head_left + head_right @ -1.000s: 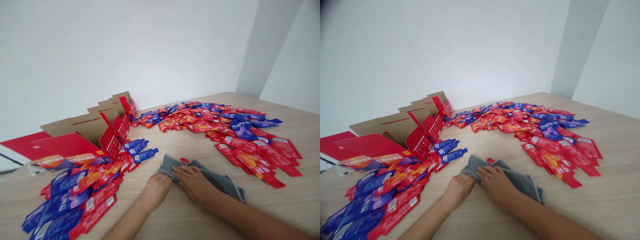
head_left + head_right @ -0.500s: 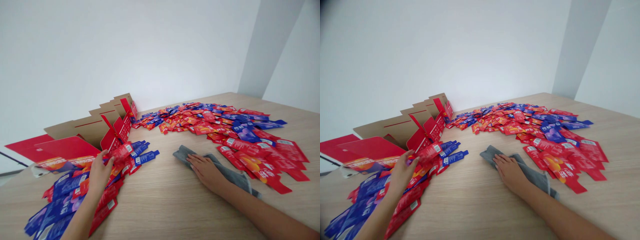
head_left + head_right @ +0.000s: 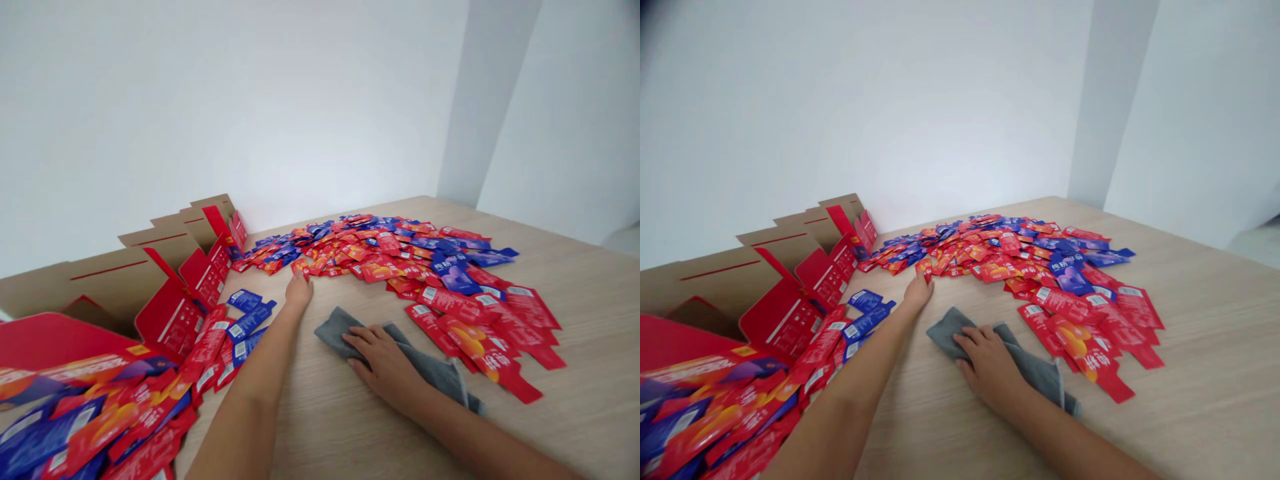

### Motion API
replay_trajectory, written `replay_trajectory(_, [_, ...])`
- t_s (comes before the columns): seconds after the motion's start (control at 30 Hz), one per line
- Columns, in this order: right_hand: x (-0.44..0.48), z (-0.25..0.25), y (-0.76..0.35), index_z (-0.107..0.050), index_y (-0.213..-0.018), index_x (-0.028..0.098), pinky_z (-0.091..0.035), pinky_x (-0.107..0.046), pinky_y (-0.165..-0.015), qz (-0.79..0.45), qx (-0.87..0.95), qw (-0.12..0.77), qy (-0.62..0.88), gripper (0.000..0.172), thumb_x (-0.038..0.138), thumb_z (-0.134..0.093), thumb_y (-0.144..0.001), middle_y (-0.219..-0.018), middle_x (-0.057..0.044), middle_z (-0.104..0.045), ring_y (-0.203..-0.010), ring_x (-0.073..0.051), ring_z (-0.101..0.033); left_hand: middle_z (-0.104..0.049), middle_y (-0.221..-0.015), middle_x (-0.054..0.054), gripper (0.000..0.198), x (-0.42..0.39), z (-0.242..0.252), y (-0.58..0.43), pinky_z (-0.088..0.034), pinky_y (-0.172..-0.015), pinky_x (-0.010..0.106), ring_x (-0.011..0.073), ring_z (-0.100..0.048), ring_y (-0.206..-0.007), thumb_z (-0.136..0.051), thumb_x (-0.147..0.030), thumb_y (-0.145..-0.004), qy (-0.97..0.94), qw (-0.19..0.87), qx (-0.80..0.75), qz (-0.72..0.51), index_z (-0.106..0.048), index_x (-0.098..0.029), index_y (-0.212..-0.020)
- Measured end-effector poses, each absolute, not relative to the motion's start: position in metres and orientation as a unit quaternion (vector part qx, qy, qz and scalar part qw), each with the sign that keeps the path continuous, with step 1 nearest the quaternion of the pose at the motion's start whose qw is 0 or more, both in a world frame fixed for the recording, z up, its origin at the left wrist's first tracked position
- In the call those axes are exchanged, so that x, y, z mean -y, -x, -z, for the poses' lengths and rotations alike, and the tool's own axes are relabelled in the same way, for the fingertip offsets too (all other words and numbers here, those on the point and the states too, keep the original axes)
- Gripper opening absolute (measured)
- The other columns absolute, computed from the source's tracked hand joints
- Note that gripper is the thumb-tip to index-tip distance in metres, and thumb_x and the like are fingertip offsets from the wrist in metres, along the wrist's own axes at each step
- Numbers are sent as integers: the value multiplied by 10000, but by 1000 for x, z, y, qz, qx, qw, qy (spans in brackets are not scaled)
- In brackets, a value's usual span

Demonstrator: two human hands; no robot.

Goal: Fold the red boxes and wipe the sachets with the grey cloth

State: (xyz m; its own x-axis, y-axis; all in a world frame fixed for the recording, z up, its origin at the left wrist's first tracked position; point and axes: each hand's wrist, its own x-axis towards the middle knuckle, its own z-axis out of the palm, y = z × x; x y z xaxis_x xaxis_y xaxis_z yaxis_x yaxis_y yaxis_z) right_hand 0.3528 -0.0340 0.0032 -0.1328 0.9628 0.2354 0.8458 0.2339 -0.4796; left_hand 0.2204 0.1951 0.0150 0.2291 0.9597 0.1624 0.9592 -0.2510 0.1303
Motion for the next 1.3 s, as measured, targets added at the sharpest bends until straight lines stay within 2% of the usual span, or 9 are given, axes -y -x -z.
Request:
replay_trajectory(0.2, [28, 2, -358, -605, -1182, 241, -385, -359, -986, -147, 727, 318, 590, 355, 210, -448, -865, -1182, -46, -601, -1101, -223, -495, -654, -992, 222, 289, -182, -15, -217, -452, -850, 372, 273, -609, -1022, -357, -51, -841, -808, 0, -587, -62, -604, -50, -991])
replay_trajectory(0.37, [21, 9, -366, -601, -1175, 196, -381, -407, -977, -199, 676, 401, 585, 365, 264, -391, -885, -1158, -85, -623, -1107, -232, -514, -679, -925, 158, 274, -109, -17, -182, -460, -823, 359, 243, -643, -924, -350, -212, -901, -831, 21, -551, -78, -603, -120, -956])
replay_trajectory(0.43, [22, 9, -366, -579, -1207, 201, -365, -418, -992, -190, 659, 437, 582, 388, 290, -371, -891, -1209, -89, -598, -1144, -233, -500, -688, -876, 113, 335, -72, -14, -173, -482, -776, 333, 216, -658, -859, -303, -306, -916, -810, 164, -540, -161, -599, -150, -920])
replay_trajectory(0.5, [27, 6, -360, -542, -1251, 211, -329, -439, -1020, -166, 666, 446, 574, 407, 303, -353, -903, -1295, -85, -537, -1211, -233, -450, -691, -845, 85, 362, -35, -8, -168, -504, -705, 315, 203, -669, -790, -323, -404, -887, -711, 404, -507, -272, -588, -158, -908])
replay_trajectory(0.57, [37, 2, -348, -505, -1288, 229, -299, -461, -1034, -147, 709, 411, 554, 413, 283, -341, -912, -1368, -69, -466, -1270, -230, -385, -692, -810, 80, 369, -5, -3, -167, -513, -610, 304, 206, -673, -700, -453, -481, -796, -570, 596, -464, -323, -581, -149, -892])
replay_trajectory(0.63, [49, -3, -331, -483, -1306, 246, -275, -473, -1047, -140, 769, 345, 520, 422, 236, -349, -906, -1396, -50, -431, -1300, -223, -341, -691, -751, 75, 367, 15, 0, -169, -496, -521, 283, 202, -663, -612, -585, -454, -690, -487, 673, -448, -330, -573, -142, -882])
replay_trajectory(0.87, [52, -4, -324, -495, -1295, 173, -298, -417, -1060, -145, 826, 235, 491, 432, 174, -352, -888, -1375, -73, -452, -1293, -195, -358, -620, -496, 40, 241, 21, -1, -165, -430, -378, 234, 146, -554, -378, -641, -319, -596, -476, 726, -438, -235, -517, -153, -720])
replay_trajectory(1.13, [49, -1, -331, -506, -1286, 183, -295, -409, -1071, -147, 826, 227, 495, 426, 181, -363, -884, -1387, -54, -435, -1301, -183, -344, -623, -502, 41, 310, 16, -3, -155, -444, -387, 227, 144, -571, -392, -647, -392, -592, -507, 754, -404, -107, -514, -138, -711])
replay_trajectory(1.3, [35, 5, -349, -500, -1288, 151, -322, -443, -1051, -113, 794, 215, 557, 424, 203, -325, -905, -1369, -89, -454, -1277, -209, -385, -645, -531, 29, 327, 10, -12, -145, -444, -398, 223, 157, -595, -414, -655, -395, -610, -514, 730, -420, -161, -483, -164, -765])
